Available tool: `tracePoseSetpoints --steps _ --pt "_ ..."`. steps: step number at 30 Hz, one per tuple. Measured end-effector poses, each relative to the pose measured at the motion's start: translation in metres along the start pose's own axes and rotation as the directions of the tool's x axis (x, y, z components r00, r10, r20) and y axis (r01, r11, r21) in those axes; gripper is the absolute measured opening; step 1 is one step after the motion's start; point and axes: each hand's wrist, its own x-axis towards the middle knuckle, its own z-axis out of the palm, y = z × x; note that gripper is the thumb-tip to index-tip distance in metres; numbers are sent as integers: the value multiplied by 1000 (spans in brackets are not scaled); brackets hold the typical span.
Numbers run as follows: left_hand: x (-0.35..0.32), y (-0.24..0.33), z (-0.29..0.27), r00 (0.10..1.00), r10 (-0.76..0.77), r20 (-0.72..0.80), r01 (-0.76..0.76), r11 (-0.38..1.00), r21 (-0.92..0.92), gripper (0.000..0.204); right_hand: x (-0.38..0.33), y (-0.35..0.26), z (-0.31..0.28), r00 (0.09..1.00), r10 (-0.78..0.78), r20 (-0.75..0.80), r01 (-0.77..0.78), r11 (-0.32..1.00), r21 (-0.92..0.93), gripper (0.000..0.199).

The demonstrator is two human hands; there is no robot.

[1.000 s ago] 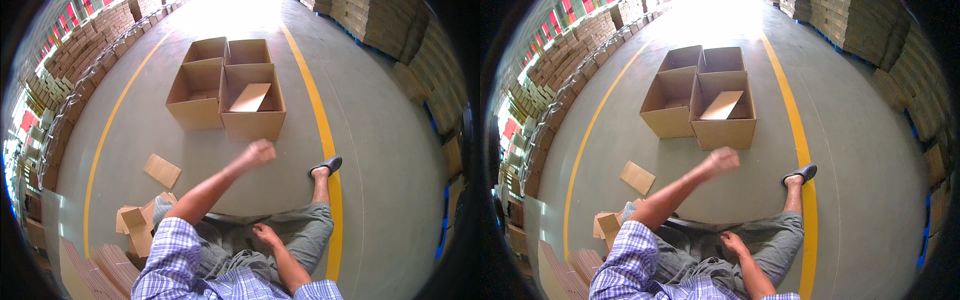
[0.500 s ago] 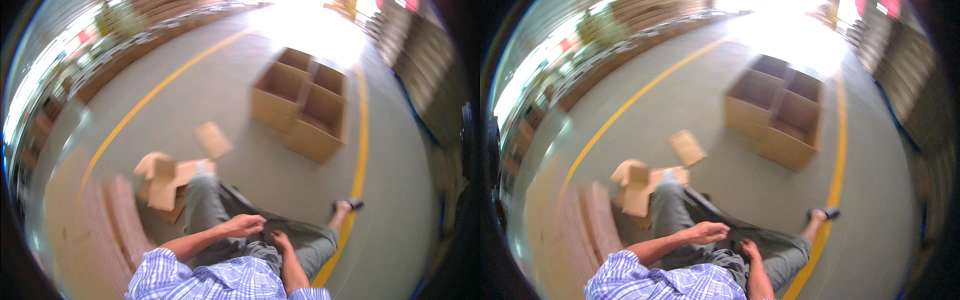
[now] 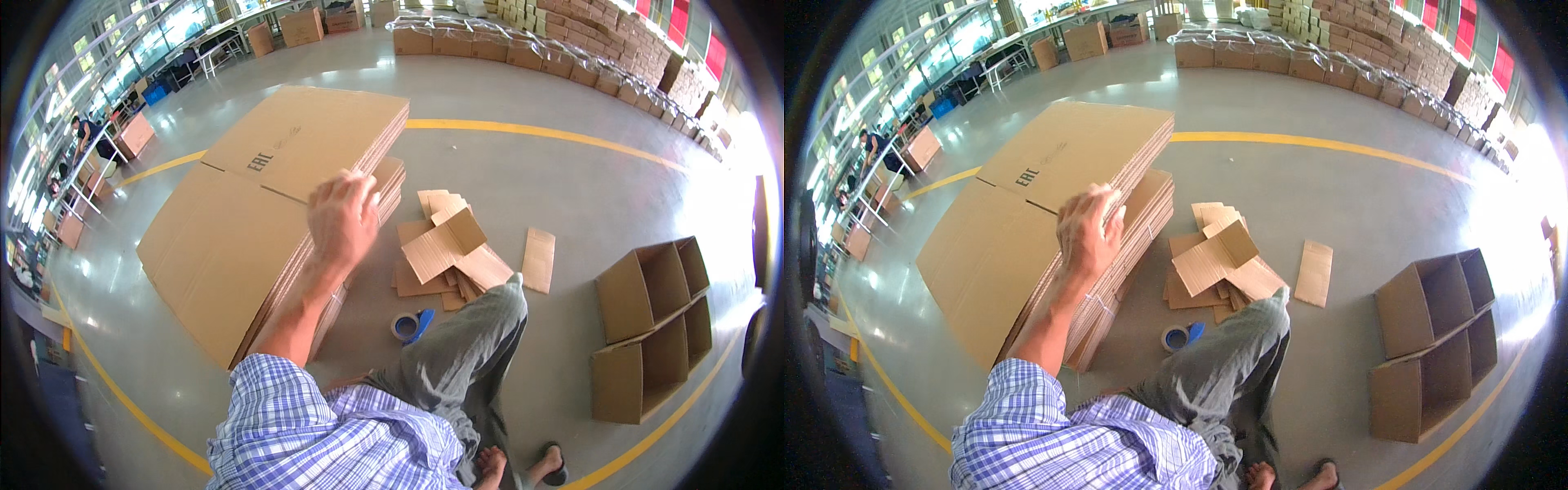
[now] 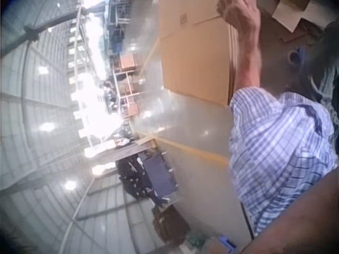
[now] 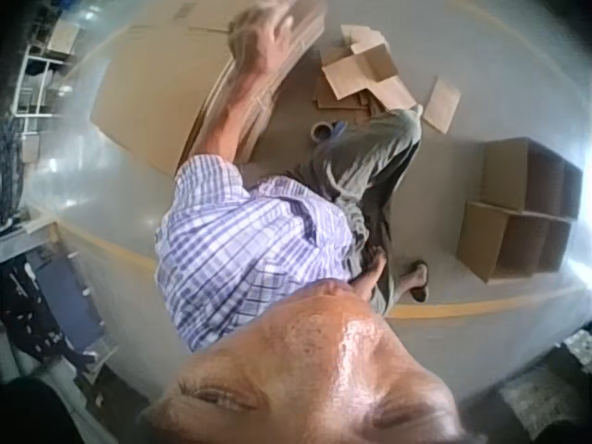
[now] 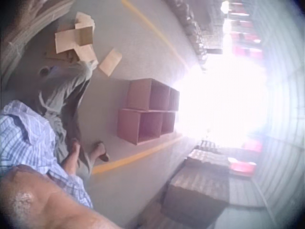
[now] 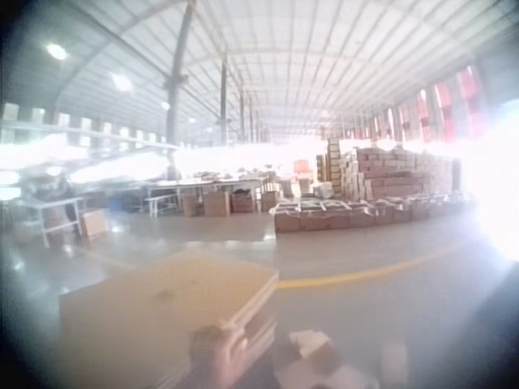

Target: The person sits on the floor and assembles flat cardboard sheets into boxes. They fold the panels into shape and seal the seams using a handheld tape dispenser. Completed boxes are placed aside in a small stack.

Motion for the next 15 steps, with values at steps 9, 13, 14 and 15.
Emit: tracePoseSetpoints --steps 9,13,14,15 --pt "-22 -88 -30 737 -409 537 288 910 298 68 17 -10 31 985 -90 144 79 993 83 22" --pt "-22 -139 -57 638 -390 664 370 911 180 82 7 -14 33 968 -128 217 116 991 67 21" --pt "-24 -149 -64 621 -390 680 402 903 151 84 4 -15 32 958 -158 240 134 985 113 20" --pt "-26 -161 -74 602 -402 690 442 887 131 85 2 -15 32 965 -164 203 140 982 129 18"
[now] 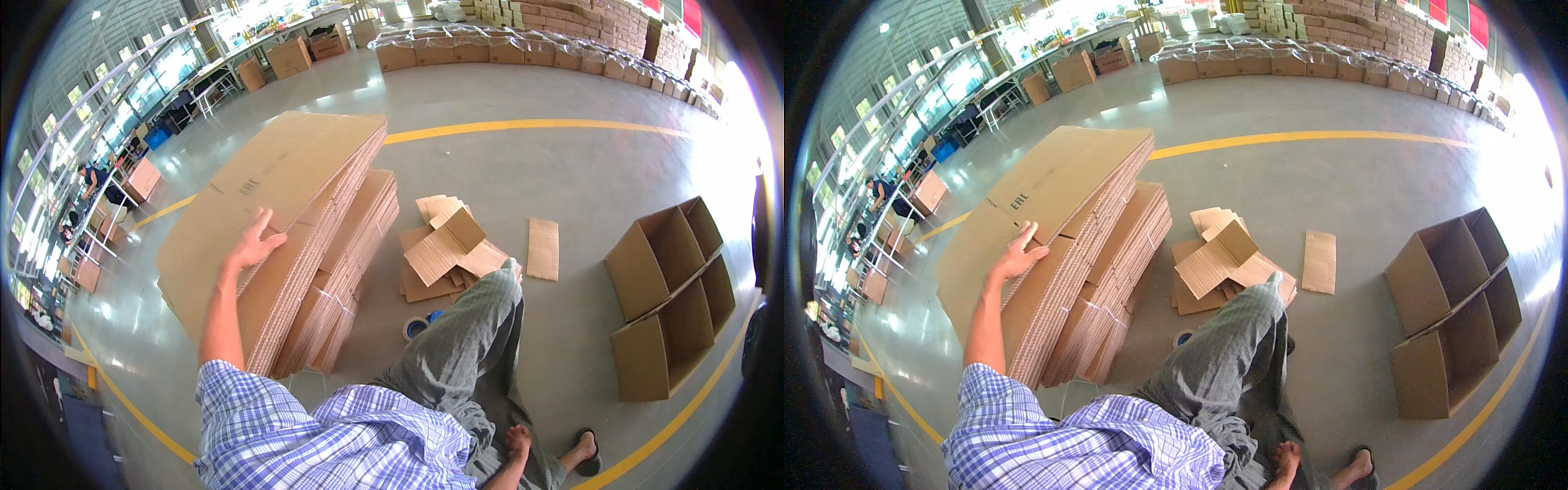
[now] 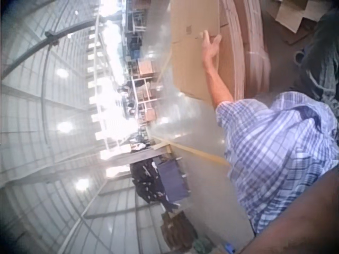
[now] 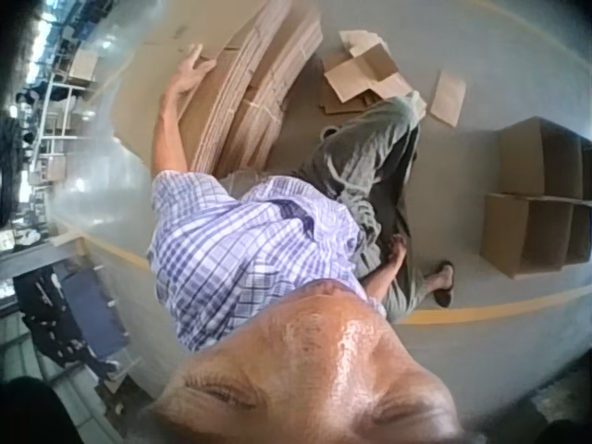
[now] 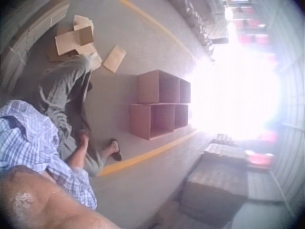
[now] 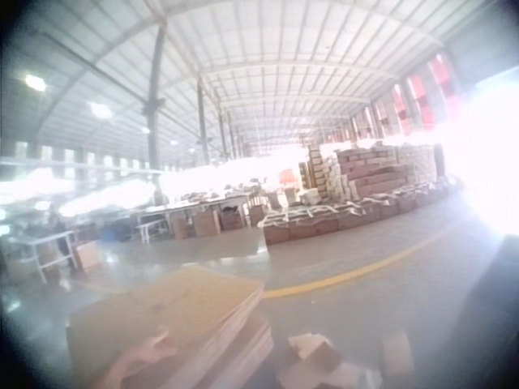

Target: The person sits on the floor and assembles flat cardboard sheets into boxes. They fold the panels into shape and seal the seams using a handheld tape dispenser. Completed boxes are placed aside in a small stack.

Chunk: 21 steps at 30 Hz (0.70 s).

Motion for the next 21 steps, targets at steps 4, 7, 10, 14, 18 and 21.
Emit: tracePoseSetpoints --steps 4,7,10,14,18,21 --pt "-8 -46 -35 995 -54 86 44 991 123 83 -2 -3 6 993 14 -118 -24 997 -78 15" --pt "-2 -64 -49 991 -41 124 14 978 209 77 1 -5 10 991 25 -133 -42 992 -122 14" --pt "6 -60 -52 983 33 178 -84 954 289 71 7 -5 10 994 24 -102 -38 990 -133 15" --pt "7 -32 -52 963 -73 258 -23 935 353 72 18 0 6 998 5 -67 -16 985 -174 16" --pt "16 1 -26 998 48 49 -60 951 303 74 29 10 0 1000 -27 -8 25 979 -200 20" --pt "64 35 16 982 185 -46 -169 955 243 83 30 14 -3 999 -37 16 40 977 -209 17"
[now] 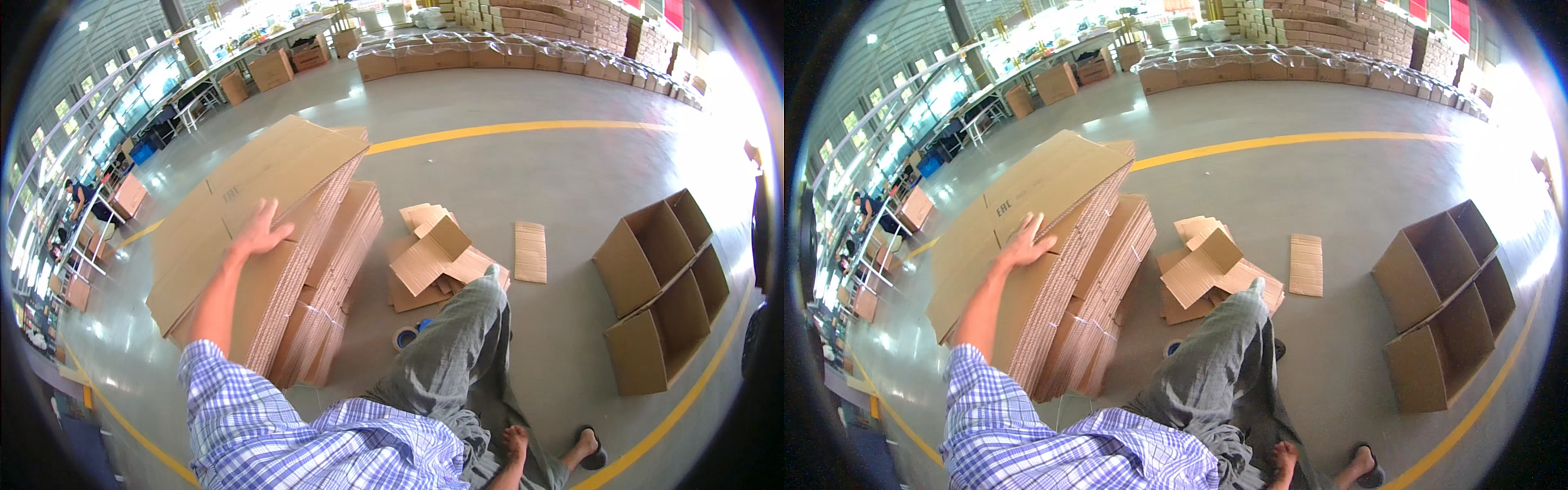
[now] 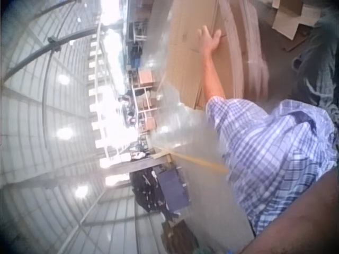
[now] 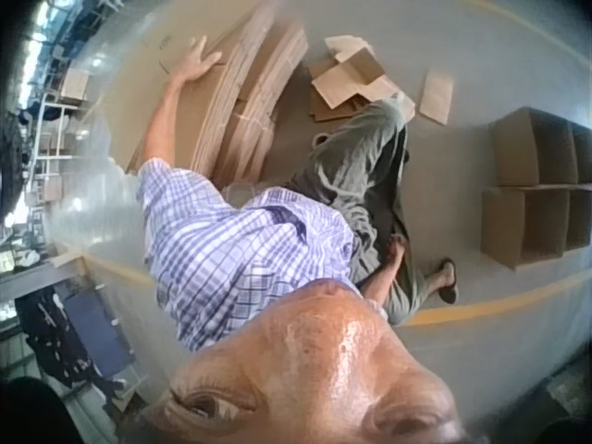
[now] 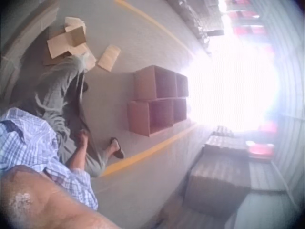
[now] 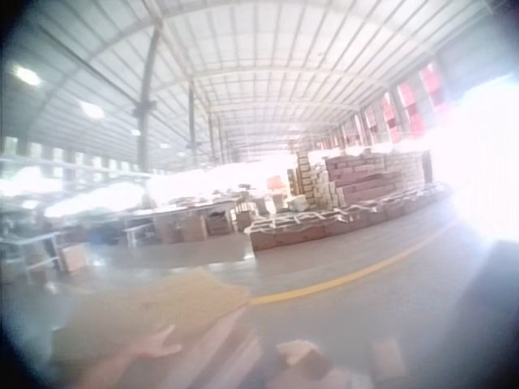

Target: The person sits on the floor and assembles flat cardboard sheets into boxes. They fold the panels into shape and seal the seams using a handheld tape dispenser. Completed boxes are placed aside in a small stack.

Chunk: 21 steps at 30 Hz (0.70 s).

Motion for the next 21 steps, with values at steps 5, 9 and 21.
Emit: tracePoseSetpoints --steps 5,9,21 --pt "121 65 51 995 -64 -71 70 993 91 84 -19 -6 2 998 -22 -61 25 999 47 14" --pt "183 103 73 980 -49 -194 93 969 227 69 -32 -17 8 986 9 -165 6 996 92 15" --pt "161 177 30 878 392 -274 -290 892 347 18 -44 -54 38 953 -235 -193 251 966 63 25"
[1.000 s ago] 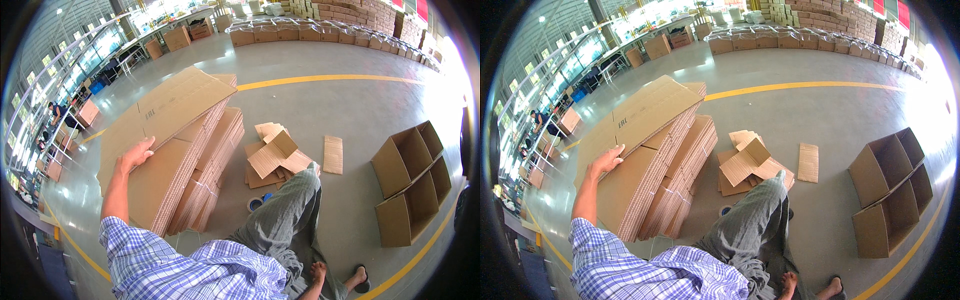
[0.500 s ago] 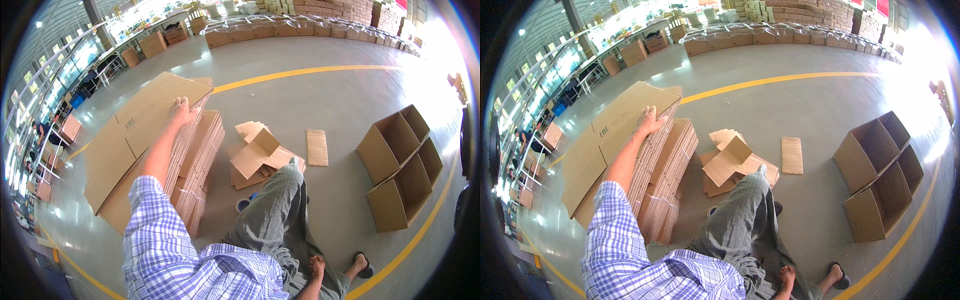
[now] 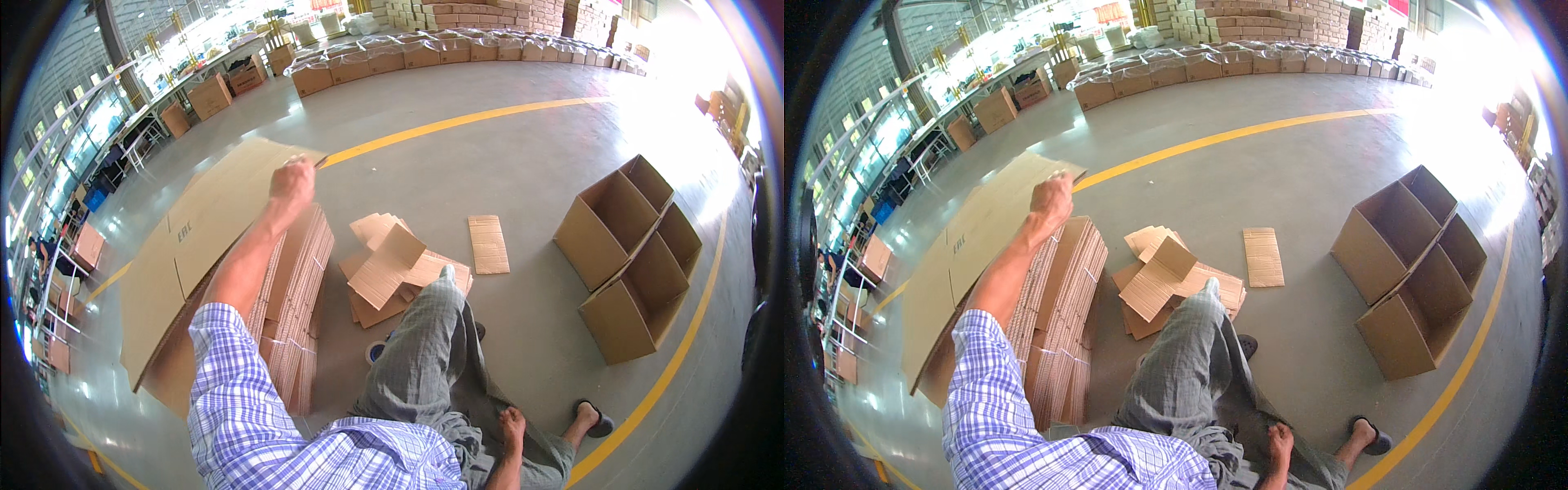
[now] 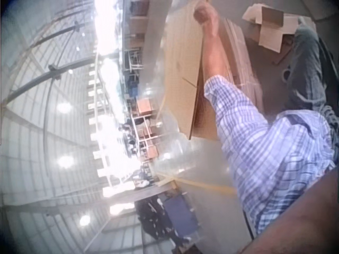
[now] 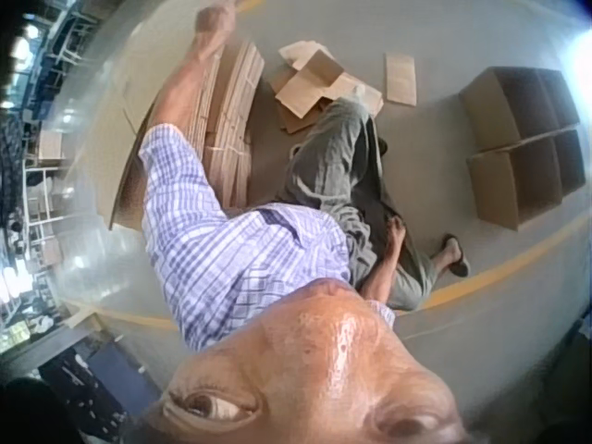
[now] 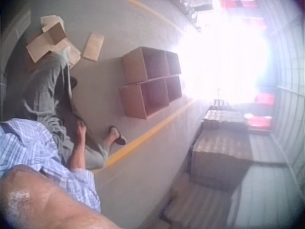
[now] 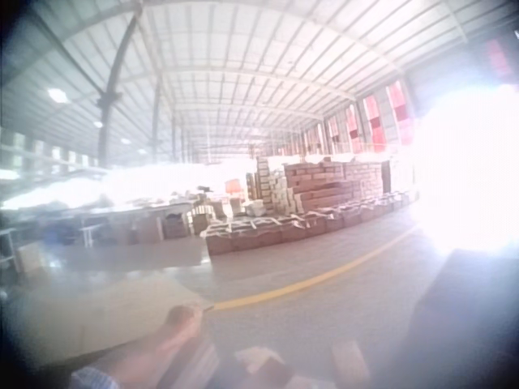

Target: The person sits on the floor and assembles flat cardboard sheets into boxes. They fold the panels into shape and seal the seams using a handheld tape dispenser. Completed boxes are placed aside in a small stack.

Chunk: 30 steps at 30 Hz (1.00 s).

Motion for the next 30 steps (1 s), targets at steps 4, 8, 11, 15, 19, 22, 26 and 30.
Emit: tracePoseSetpoints --steps 4,8,11,15,19,22,26,30 --pt "0 78 -78 938 303 -166 -316 947 -58 10 -2 -52 26 977 -196 -82 206 968 140 23" --pt "0 154 -166 794 541 -278 -598 777 -197 9 -30 -101 52 959 -265 -99 283 903 323 25" --pt "-10 197 -232 674 686 -275 -735 659 -159 13 -61 -137 70 963 -243 -118 269 901 340 27" --pt "-41 262 -297 378 798 -470 -911 411 -35 19 -99 -191 74 956 -262 -134 295 844 449 33" --pt "-77 318 -338 53 844 -533 -995 91 46 16 -136 -237 67 887 -450 -104 427 713 556 41" --pt "-122 364 -351 -37 880 -474 -999 -45 -6 10 -156 -259 69 771 -618 -156 611 647 455 52" --pt "-215 423 -340 -180 791 -585 -980 -198 35 19 -152 -281 72 834 -493 -246 410 257 875 70" --pt "-314 487 -283 -210 702 -680 -928 -362 -88 21 -126 -283 66 652 -397 -646 751 457 478 81"
